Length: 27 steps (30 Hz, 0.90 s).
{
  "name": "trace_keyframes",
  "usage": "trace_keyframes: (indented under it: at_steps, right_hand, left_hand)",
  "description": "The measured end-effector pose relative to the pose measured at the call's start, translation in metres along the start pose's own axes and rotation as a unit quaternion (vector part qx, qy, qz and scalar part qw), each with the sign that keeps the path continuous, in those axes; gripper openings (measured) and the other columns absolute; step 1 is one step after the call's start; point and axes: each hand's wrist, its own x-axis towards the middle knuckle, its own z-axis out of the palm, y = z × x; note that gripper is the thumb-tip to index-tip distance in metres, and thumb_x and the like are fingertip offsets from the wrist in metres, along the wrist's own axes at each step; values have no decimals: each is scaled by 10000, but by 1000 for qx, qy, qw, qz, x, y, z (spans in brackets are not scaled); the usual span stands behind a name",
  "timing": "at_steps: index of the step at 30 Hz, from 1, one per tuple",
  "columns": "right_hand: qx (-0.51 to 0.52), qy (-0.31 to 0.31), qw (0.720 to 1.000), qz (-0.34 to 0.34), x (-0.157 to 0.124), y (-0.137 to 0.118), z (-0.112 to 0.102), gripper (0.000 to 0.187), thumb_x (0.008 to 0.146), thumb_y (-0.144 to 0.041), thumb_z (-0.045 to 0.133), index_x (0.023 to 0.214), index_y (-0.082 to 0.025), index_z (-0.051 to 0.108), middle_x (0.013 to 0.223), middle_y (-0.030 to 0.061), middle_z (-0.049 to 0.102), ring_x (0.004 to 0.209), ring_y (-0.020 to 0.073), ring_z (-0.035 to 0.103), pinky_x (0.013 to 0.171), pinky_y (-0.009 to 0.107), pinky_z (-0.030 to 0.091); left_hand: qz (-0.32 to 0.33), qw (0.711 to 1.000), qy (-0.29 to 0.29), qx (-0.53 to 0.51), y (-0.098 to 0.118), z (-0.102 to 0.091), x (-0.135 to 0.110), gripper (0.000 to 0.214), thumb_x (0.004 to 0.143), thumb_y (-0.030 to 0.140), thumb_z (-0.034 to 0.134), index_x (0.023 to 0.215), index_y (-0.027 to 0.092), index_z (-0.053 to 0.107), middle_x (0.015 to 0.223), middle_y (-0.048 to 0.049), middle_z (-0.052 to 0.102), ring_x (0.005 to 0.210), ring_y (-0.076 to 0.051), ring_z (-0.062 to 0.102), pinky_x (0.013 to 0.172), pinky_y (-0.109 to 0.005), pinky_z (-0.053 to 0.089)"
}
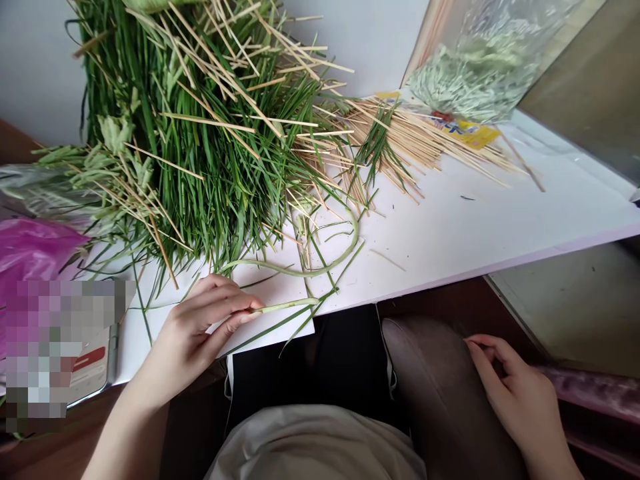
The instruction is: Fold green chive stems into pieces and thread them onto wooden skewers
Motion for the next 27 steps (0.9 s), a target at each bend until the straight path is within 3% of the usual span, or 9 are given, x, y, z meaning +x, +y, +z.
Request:
trace_keyframes:
  at_steps: [18, 23, 27]
  right_hand:
    - [3, -10, 1000, -3, -1, -1, -2, 432, 790, -654, 540, 1001, -303, 678, 815, 0, 728, 546, 243, 640, 597, 363, 451]
    - [11, -13, 1000, 0, 0, 0, -1, 349, 817, -613, 555, 991, -333, 670, 866, 28, 748, 593, 266, 673, 620, 397, 464]
    - [22, -22, 999, 13, 1, 1, -3, 278, 776, -540, 620, 975, -355, 676, 872, 53, 743, 514, 233, 624, 618, 422, 462]
  left_hand:
    - [-7, 1000, 10, -10, 0, 2, 2, 157, 947, 92, 678, 1069, 180, 725, 962, -50, 754, 927, -213, 558, 859, -349, 478]
    - [-15, 1000, 14, -12, 0, 3, 2, 155, 948, 100, 679, 1071, 181, 729, 956, -48, 753, 923, -209, 556, 856, -347, 481]
    - [-21, 1000, 18, -14, -1, 6, 2, 142, 944, 108, 687, 1051, 187, 737, 944, -42, 751, 929, -210, 562, 860, -345, 484]
